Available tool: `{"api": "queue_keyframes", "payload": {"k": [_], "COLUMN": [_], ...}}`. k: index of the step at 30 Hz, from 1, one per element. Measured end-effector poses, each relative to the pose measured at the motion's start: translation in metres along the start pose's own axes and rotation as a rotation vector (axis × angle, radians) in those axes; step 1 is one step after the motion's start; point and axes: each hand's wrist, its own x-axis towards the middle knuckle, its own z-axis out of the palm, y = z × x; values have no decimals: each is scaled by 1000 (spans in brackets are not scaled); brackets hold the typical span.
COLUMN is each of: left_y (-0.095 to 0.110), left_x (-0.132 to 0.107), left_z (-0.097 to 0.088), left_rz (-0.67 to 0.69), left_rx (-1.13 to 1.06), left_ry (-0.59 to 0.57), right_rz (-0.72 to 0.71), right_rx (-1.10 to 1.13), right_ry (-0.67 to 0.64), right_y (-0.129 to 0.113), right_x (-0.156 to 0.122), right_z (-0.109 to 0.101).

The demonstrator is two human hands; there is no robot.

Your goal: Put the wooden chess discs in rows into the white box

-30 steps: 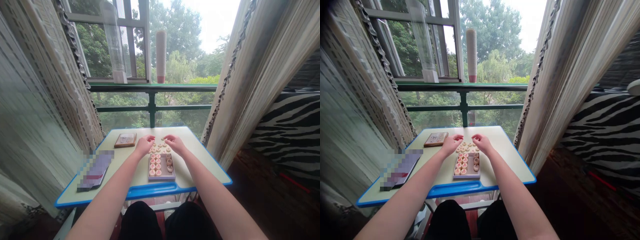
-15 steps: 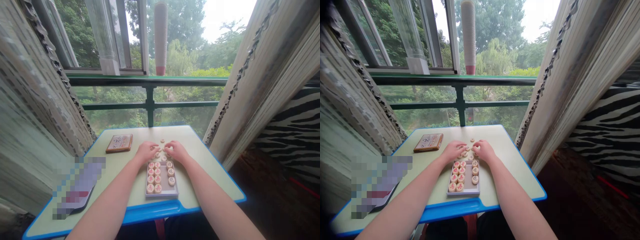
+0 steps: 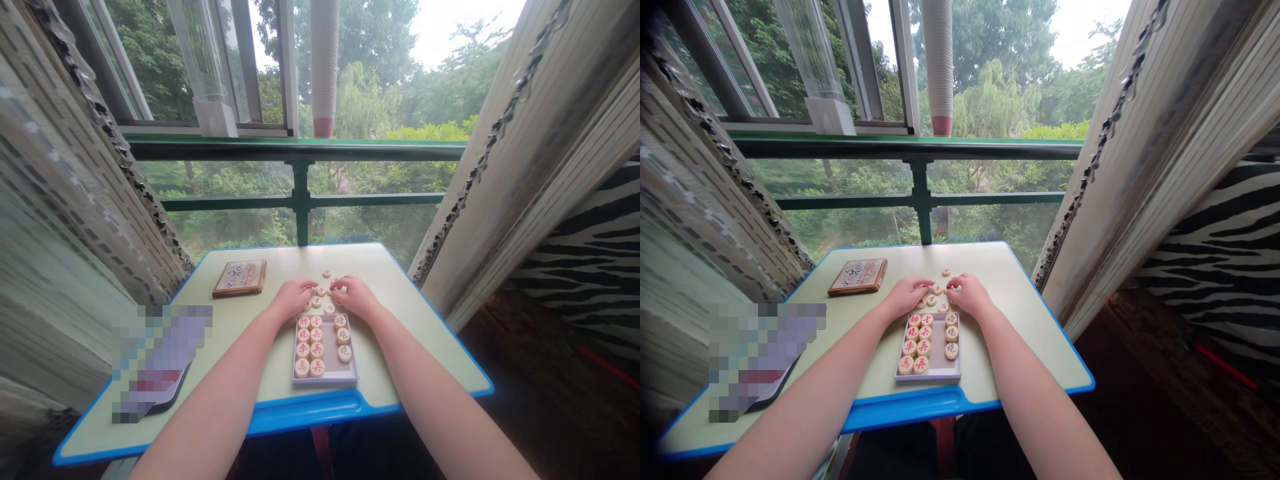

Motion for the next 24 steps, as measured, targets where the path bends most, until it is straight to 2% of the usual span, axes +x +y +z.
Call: {"api": "queue_keyframes", "payload": {"k": [2, 5, 11, 17, 24], "left_y": [-2, -6, -12, -11, -8], "left_x": [1, 3, 5, 4, 4], "left_z": [-1, -3, -4, -4, -4], "left_rz": [-27, -69, -67, -42, -58], "left_rx": [-14, 5, 25, 55, 39], "left_ry": [34, 23, 21, 45, 8], "right_rz": [15, 8, -127, -120, -95], "right_rx": [-1, -2, -71, -51, -47], "right_ry": [1, -5, -32, -48, -41], "right_y": [0, -2, -11, -7, -4], "right_x": [0, -1, -2, 2, 3], "right_z": [0, 0, 3, 4, 4]}}
